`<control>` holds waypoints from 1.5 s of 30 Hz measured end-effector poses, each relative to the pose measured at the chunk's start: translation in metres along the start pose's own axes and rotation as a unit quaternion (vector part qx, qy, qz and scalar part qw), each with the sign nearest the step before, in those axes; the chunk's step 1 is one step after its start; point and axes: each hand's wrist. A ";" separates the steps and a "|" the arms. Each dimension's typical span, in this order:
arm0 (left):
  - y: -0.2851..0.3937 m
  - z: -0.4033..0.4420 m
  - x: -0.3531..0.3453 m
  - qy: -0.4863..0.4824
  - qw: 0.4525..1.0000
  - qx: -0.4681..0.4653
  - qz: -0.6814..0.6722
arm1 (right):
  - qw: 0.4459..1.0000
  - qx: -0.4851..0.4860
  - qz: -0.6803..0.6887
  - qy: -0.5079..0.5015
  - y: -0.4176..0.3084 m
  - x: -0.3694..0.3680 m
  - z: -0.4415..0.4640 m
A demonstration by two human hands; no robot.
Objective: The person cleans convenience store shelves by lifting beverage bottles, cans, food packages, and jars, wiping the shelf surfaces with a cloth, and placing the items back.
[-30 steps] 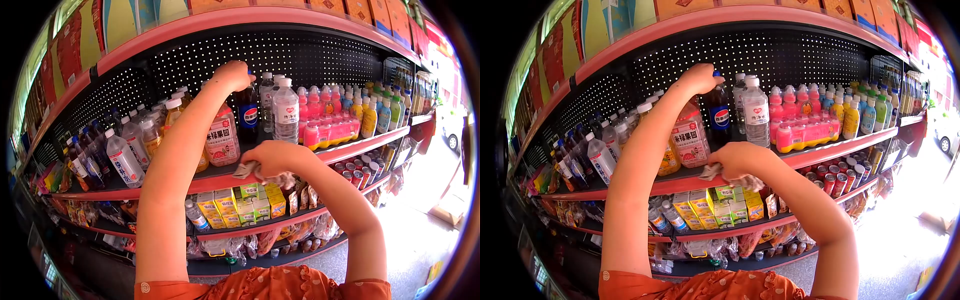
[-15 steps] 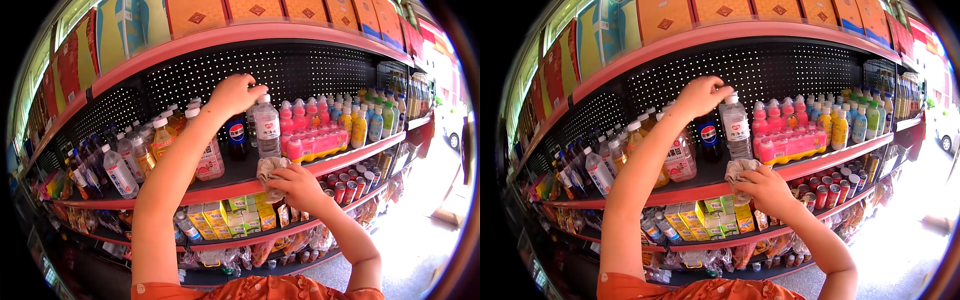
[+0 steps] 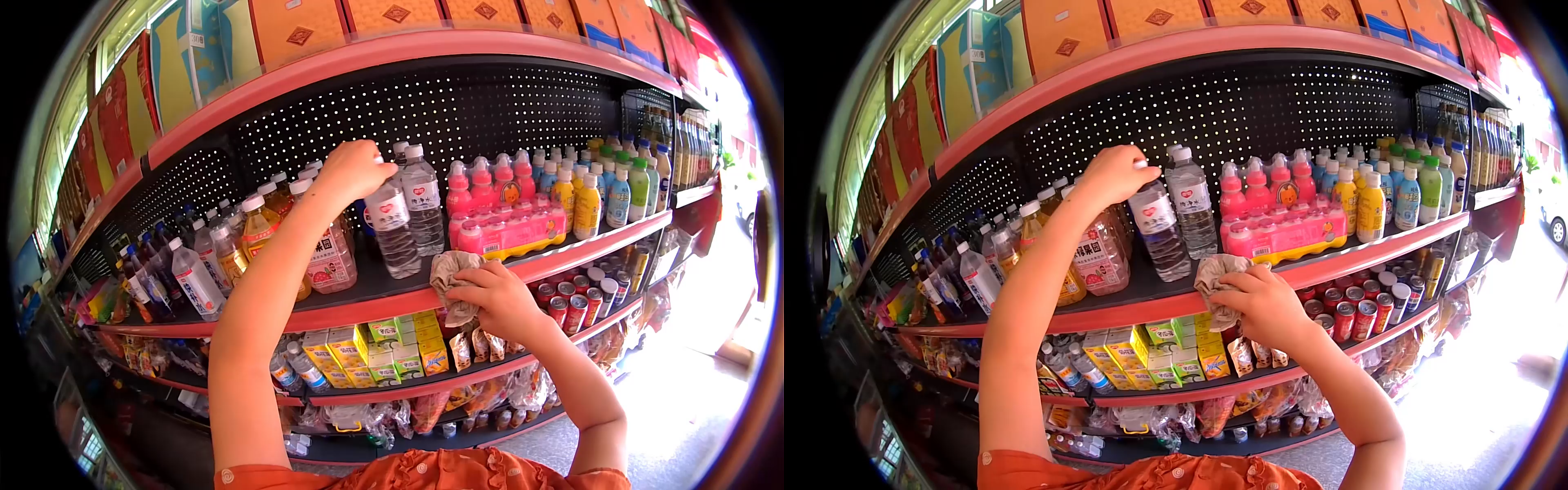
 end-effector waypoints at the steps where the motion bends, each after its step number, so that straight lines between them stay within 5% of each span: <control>1: -0.005 -0.001 0.000 0.010 1.000 0.000 0.013 | 1.000 0.001 0.003 0.003 0.001 -0.001 0.000; 7: -0.014 -0.006 0.008 -0.004 0.995 0.046 0.083 | 1.000 0.018 0.017 0.015 0.007 -0.005 0.000; 11: 0.002 0.006 0.004 0.166 0.982 -0.081 0.025 | 0.998 0.018 0.039 0.035 0.007 -0.005 0.001; 15: 0.017 0.055 -0.032 0.149 0.978 -0.141 0.042 | 0.998 0.011 0.052 0.046 0.006 -0.004 0.002; 18: 0.043 0.065 -0.038 0.023 0.997 -0.022 0.067 | 0.999 0.014 0.037 0.026 0.009 -0.003 0.003; 21: 0.045 0.085 -0.049 -0.083 0.992 -0.029 0.091 | 0.999 0.013 0.037 0.022 0.009 -0.003 0.006; 27: 0.051 0.066 -0.031 0.034 0.998 -0.039 -0.040 | 0.996 -0.051 0.052 -0.055 0.000 0.004 0.027; 30: 0.048 0.067 -0.004 0.085 0.994 -0.040 -0.059 | 0.986 -0.101 0.131 -0.011 0.008 0.001 0.053; 33: 0.037 0.071 0.015 0.160 0.982 -0.070 -0.069 | 0.988 -0.067 0.029 0.136 0.016 -0.021 0.085; 34: 0.034 0.069 0.020 0.162 0.981 -0.071 -0.080 | 0.993 -0.042 -0.023 0.112 0.021 -0.033 0.090; 37: 0.031 0.060 0.034 0.143 0.982 -0.069 -0.105 | 0.963 -0.112 -0.042 -0.241 0.046 -0.076 0.111; 45: 0.026 0.035 0.042 0.113 0.979 -0.081 -0.148 | 0.859 -0.346 0.071 -0.371 0.035 -0.044 0.165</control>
Point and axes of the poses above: each hand's wrist, its own z-axis towards the middle knuckle, its own x-axis out of the back of the hand, y = z × x, and after that the axes turned 9 degrees about x, right-handed
